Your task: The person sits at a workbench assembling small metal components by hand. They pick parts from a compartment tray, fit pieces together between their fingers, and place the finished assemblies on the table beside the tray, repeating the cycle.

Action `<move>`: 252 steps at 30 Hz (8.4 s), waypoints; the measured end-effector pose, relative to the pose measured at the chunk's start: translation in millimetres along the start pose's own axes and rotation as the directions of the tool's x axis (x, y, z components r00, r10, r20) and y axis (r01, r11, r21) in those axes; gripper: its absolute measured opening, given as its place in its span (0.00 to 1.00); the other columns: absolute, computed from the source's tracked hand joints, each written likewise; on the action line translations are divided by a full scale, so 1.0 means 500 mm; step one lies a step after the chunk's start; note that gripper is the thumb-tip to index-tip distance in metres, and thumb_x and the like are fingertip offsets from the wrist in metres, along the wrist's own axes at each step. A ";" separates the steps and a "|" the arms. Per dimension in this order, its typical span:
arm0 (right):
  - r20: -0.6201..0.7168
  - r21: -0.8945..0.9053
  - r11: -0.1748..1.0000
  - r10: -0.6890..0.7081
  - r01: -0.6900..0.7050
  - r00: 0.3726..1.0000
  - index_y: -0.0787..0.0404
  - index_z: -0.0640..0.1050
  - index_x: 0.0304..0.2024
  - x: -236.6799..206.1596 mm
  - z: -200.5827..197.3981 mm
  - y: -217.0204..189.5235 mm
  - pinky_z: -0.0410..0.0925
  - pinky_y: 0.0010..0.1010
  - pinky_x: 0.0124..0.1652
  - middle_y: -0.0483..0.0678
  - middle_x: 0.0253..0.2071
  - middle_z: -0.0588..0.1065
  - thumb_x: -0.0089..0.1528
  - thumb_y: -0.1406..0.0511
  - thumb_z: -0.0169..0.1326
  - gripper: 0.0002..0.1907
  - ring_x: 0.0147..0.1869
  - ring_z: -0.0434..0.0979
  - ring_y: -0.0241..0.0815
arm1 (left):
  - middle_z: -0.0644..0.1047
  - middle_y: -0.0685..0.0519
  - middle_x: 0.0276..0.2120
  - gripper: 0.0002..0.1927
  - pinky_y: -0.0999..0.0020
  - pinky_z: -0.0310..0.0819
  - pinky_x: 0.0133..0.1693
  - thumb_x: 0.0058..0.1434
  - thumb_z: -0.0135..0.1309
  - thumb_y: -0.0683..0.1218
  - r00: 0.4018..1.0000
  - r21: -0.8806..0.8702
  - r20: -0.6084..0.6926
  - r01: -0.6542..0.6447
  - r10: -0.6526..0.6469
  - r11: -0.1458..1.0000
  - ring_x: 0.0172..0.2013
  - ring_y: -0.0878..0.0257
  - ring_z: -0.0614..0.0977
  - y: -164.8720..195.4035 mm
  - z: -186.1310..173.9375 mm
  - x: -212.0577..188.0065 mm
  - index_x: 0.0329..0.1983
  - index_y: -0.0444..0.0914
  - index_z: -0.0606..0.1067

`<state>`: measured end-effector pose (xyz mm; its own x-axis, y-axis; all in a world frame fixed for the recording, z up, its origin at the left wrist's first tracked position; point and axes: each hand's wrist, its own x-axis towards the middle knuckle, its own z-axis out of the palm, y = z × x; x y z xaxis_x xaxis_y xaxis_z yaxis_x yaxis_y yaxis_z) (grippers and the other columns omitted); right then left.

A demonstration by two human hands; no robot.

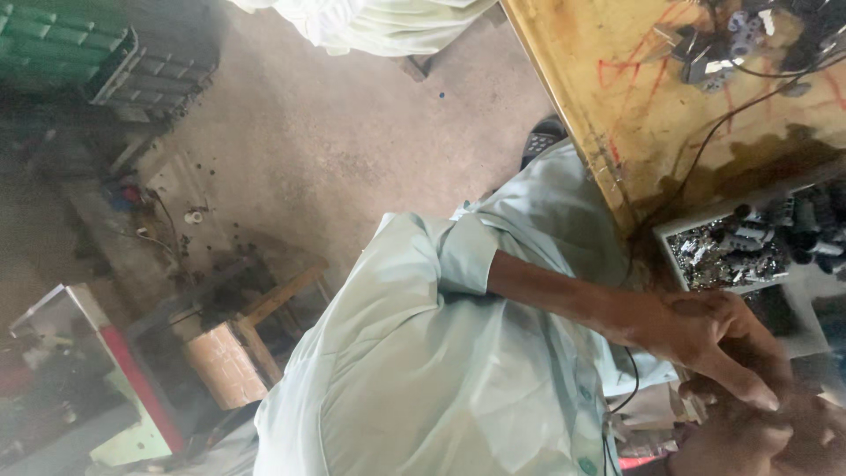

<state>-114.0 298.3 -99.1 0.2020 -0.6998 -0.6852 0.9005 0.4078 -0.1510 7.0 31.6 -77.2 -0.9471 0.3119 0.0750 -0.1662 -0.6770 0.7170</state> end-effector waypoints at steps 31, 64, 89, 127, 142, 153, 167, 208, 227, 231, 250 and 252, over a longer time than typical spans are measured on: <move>-0.133 -0.987 0.124 -0.988 -0.103 0.080 0.64 0.79 0.52 -0.024 0.313 -0.006 0.69 0.35 0.45 0.52 0.44 0.76 0.67 0.71 0.64 0.13 0.45 0.77 0.46 | 0.82 0.57 0.31 0.10 0.72 0.77 0.35 0.66 0.62 0.48 0.996 0.434 0.090 -0.061 0.024 0.899 0.33 0.73 0.79 0.086 -0.072 0.041 0.43 0.35 0.82; -0.068 -0.955 0.139 -0.962 0.262 0.265 0.69 0.74 0.48 0.034 0.138 -0.006 0.70 0.40 0.54 0.57 0.44 0.76 0.72 0.68 0.53 0.08 0.48 0.76 0.51 | 0.82 0.53 0.32 0.12 0.71 0.74 0.35 0.70 0.59 0.47 0.992 -0.112 0.120 0.040 -0.026 0.993 0.35 0.68 0.81 0.082 -0.026 0.048 0.44 0.32 0.80; -0.022 -0.999 0.023 -0.998 -0.027 -0.052 0.60 0.82 0.49 -0.031 0.390 0.145 0.73 0.29 0.47 0.50 0.48 0.79 0.57 0.79 0.61 0.18 0.47 0.82 0.45 | 0.75 0.55 0.24 0.09 0.73 0.68 0.26 0.63 0.63 0.44 0.913 0.010 -0.049 0.406 -0.405 0.914 0.24 0.70 0.75 0.187 0.076 -0.015 0.33 0.33 0.77; -0.421 -0.600 0.502 -0.860 0.623 0.287 0.72 0.75 0.58 -0.052 0.368 0.126 0.76 0.28 0.48 0.53 0.46 0.80 0.66 0.77 0.55 0.17 0.47 0.82 0.38 | 0.76 0.44 0.57 0.08 0.62 0.81 0.49 0.68 0.59 0.40 0.797 0.796 0.585 -0.600 0.151 0.085 0.57 0.52 0.80 0.173 0.033 0.009 0.49 0.36 0.75; -0.375 -0.348 0.635 -0.768 0.689 0.519 0.63 0.62 0.46 -0.035 0.336 0.138 0.73 0.27 0.28 0.47 0.34 0.73 0.69 0.74 0.51 0.10 0.31 0.78 0.36 | 0.76 0.36 0.56 0.09 0.56 0.81 0.55 0.66 0.59 0.39 0.709 0.709 0.701 -0.704 0.081 0.026 0.55 0.45 0.81 0.176 0.039 0.013 0.44 0.31 0.70; -0.294 -0.535 0.546 -0.836 0.644 0.464 0.62 0.68 0.61 -0.075 0.325 0.132 0.72 0.25 0.32 0.44 0.40 0.73 0.68 0.70 0.53 0.18 0.37 0.76 0.32 | 0.83 0.48 0.43 0.23 0.67 0.77 0.41 0.55 0.70 0.33 0.908 0.851 0.249 -0.371 0.336 0.372 0.40 0.58 0.81 0.130 0.117 -0.010 0.53 0.30 0.77; -0.327 -0.773 -0.006 -0.853 0.635 -0.406 0.61 0.77 0.39 -0.171 0.188 0.138 0.69 0.28 0.47 0.46 0.40 0.79 0.70 0.62 0.52 0.09 0.42 0.75 0.36 | 0.81 0.52 0.48 0.19 0.68 0.82 0.46 0.62 0.68 0.37 0.908 0.716 0.257 -0.408 0.330 0.567 0.46 0.59 0.85 0.117 0.095 0.035 0.54 0.37 0.77; 0.039 -0.947 0.165 -0.795 -0.277 -0.605 0.69 0.75 0.55 0.069 0.423 0.191 0.70 0.43 0.63 0.66 0.65 0.69 0.60 0.80 0.55 0.20 0.69 0.73 0.61 | 0.85 0.47 0.48 0.21 0.69 0.83 0.54 0.64 0.64 0.38 0.976 0.523 -0.213 0.083 0.036 0.848 0.50 0.61 0.88 0.145 0.211 0.009 0.60 0.35 0.76; -0.533 -0.827 0.432 -0.806 0.360 -0.259 0.66 0.67 0.69 -0.203 0.426 0.180 0.65 0.28 0.42 0.52 0.44 0.71 0.71 0.73 0.44 0.23 0.43 0.70 0.36 | 0.81 0.50 0.44 0.25 0.67 0.82 0.45 0.67 0.60 0.43 0.996 0.760 0.049 -0.085 0.074 0.644 0.44 0.59 0.86 0.164 0.185 0.029 0.64 0.35 0.67; -0.649 -0.733 0.660 -0.608 0.163 -0.457 0.58 0.66 0.73 -0.225 0.350 0.117 0.65 0.34 0.34 0.58 0.37 0.75 0.74 0.70 0.44 0.24 0.32 0.71 0.46 | 0.84 0.50 0.39 0.11 0.66 0.83 0.39 0.68 0.59 0.44 0.993 0.869 -0.121 0.105 0.002 0.483 0.36 0.59 0.88 0.209 0.104 0.015 0.54 0.41 0.78; -0.007 -0.853 -0.143 -0.958 -0.502 0.287 0.60 0.73 0.40 0.048 0.286 0.032 0.68 0.40 0.39 0.49 0.39 0.69 0.58 0.67 0.52 0.08 0.46 0.73 0.48 | 0.79 0.46 0.32 0.06 0.51 0.75 0.37 0.65 0.52 0.45 0.991 0.948 -0.094 0.058 -0.100 -0.312 0.40 0.48 0.81 0.205 -0.004 -0.003 0.35 0.37 0.73; 0.029 -0.842 -0.176 -0.958 -0.510 0.284 0.60 0.74 0.40 0.047 0.291 0.025 0.68 0.40 0.38 0.50 0.39 0.69 0.57 0.67 0.53 0.08 0.45 0.73 0.49 | 0.78 0.46 0.33 0.06 0.53 0.76 0.38 0.67 0.51 0.45 0.994 0.942 -0.059 0.025 -0.092 -0.336 0.41 0.49 0.81 0.204 -0.004 -0.003 0.35 0.37 0.72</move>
<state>-41.9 201.6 -13.3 -0.7948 -0.6061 -0.0293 -0.5858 0.7790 -0.2236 -9.0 -39.5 -5.5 -0.9423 0.3330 -0.0330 0.2905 0.8629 0.4136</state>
